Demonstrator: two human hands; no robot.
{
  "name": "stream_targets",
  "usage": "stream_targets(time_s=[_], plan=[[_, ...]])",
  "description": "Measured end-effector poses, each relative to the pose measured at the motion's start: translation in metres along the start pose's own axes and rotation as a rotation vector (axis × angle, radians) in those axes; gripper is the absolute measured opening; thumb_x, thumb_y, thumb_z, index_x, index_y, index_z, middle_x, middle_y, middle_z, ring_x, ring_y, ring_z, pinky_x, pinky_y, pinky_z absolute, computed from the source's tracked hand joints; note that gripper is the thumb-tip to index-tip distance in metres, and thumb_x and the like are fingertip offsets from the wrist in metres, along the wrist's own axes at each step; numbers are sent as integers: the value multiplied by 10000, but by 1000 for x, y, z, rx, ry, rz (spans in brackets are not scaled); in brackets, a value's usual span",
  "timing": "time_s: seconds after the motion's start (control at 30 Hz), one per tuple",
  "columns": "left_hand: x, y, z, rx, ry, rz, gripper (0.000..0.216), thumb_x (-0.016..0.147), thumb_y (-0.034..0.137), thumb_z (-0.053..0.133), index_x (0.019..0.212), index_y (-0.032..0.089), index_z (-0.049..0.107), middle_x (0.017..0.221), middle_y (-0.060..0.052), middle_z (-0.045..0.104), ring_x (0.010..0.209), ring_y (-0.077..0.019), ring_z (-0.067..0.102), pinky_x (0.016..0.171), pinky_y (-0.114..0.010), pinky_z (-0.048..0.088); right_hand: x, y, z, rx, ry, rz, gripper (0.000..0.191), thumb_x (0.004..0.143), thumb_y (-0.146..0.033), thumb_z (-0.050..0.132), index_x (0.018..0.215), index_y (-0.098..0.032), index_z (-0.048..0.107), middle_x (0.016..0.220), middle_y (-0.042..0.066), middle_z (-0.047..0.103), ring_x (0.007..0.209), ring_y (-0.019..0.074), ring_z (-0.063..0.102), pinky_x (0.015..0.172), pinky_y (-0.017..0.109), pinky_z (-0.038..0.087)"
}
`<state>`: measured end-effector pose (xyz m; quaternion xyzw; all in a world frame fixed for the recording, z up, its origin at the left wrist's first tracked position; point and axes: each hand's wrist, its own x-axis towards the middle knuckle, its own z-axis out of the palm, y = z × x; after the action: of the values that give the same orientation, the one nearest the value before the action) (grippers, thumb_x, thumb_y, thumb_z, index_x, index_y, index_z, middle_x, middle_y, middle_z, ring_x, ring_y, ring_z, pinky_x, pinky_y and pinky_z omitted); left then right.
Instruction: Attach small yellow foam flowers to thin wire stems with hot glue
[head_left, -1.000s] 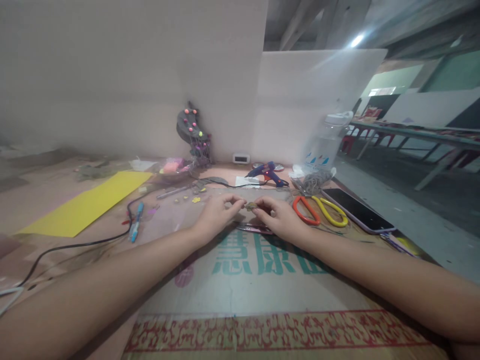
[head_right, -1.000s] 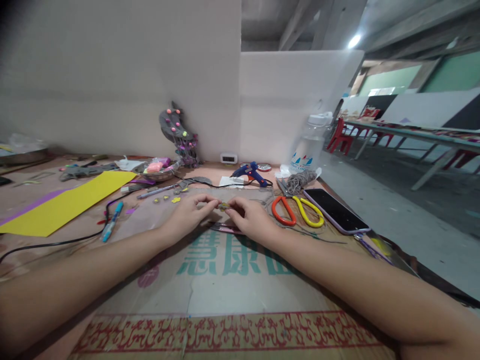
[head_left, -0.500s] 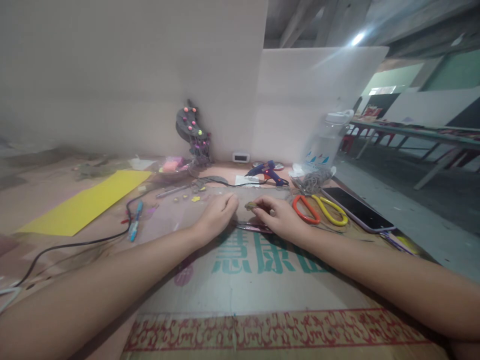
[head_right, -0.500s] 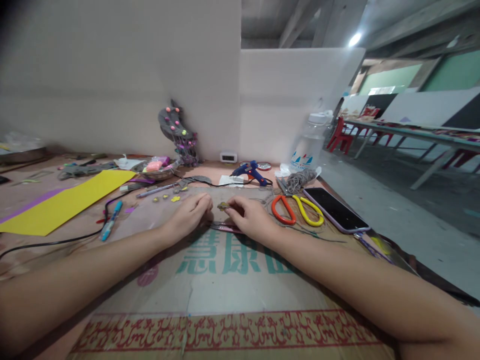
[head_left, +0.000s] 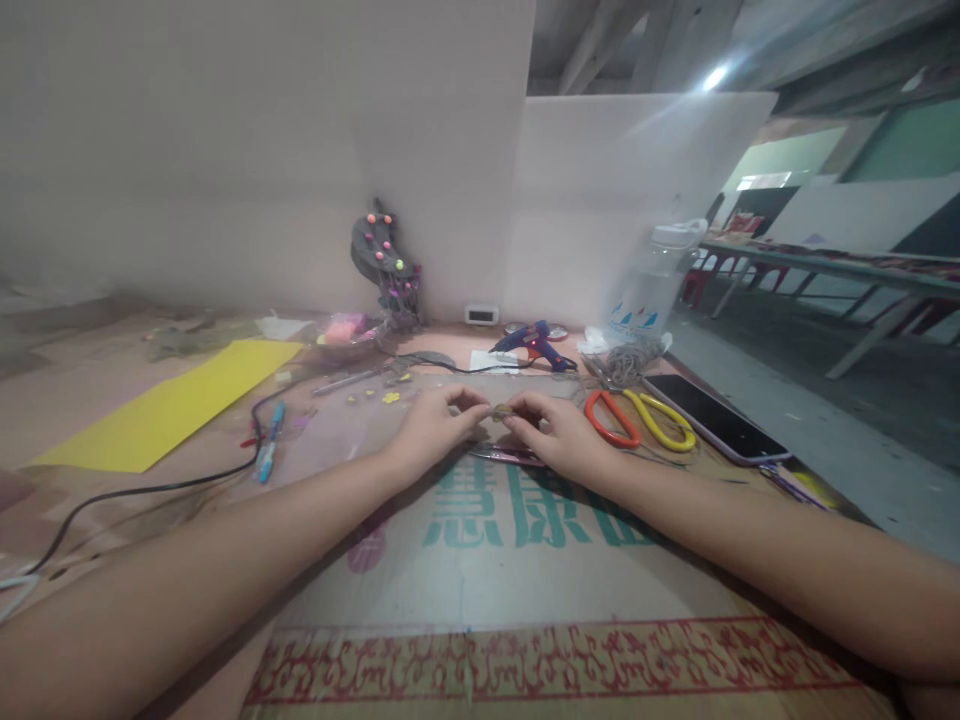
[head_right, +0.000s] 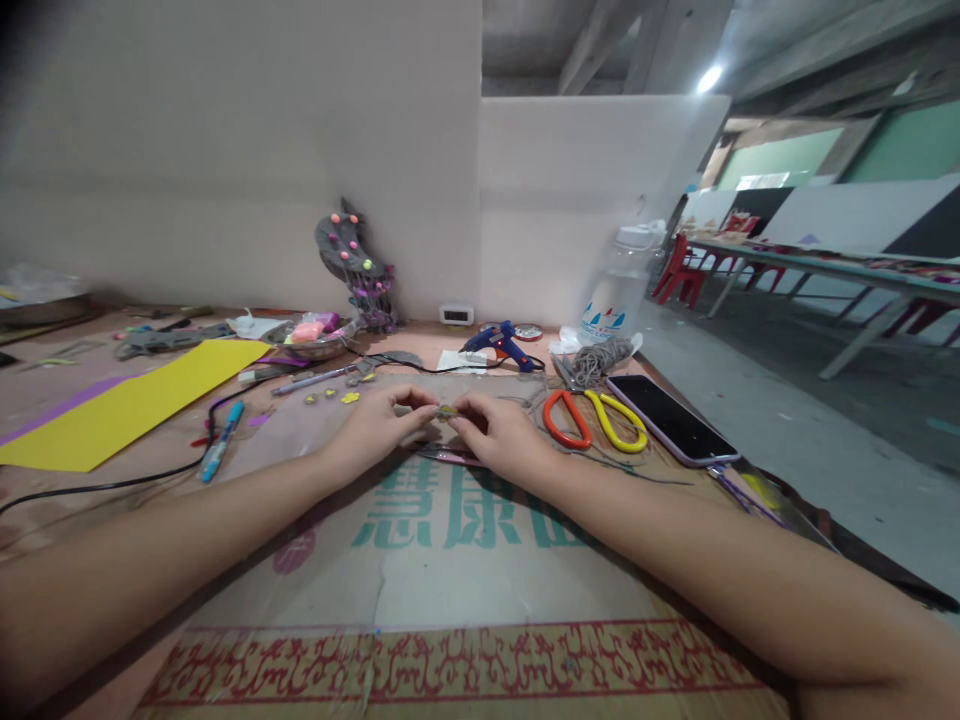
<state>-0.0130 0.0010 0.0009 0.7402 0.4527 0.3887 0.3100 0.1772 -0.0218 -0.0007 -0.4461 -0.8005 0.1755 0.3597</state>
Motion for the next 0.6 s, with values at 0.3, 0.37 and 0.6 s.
stream_targets(time_s=[0.3,0.37,0.6], plan=[[-1,-2,-3,-2,42,85,364,912,379,399,732,175,641,785,-36,690,791,-190,635,733,-279,481,-1,3,-1,-13,2,-8,157,877,-291,528,906,-177,633,786,19,679,688,147,593,632,256,427],[-2,0,-3,16,33,136,339,905,382,425,791,173,666,836,-35,701,843,-195,636,768,-280,482,-1,2,-1,-18,3,-6,145,876,-284,530,891,-179,630,760,13,672,660,143,582,611,252,419],[-7,11,-3,105,11,195,203,843,320,530,814,169,663,834,-29,692,835,-189,622,765,-270,476,1,0,0,3,7,4,149,879,-287,527,873,-172,622,741,8,661,649,133,578,605,237,418]])
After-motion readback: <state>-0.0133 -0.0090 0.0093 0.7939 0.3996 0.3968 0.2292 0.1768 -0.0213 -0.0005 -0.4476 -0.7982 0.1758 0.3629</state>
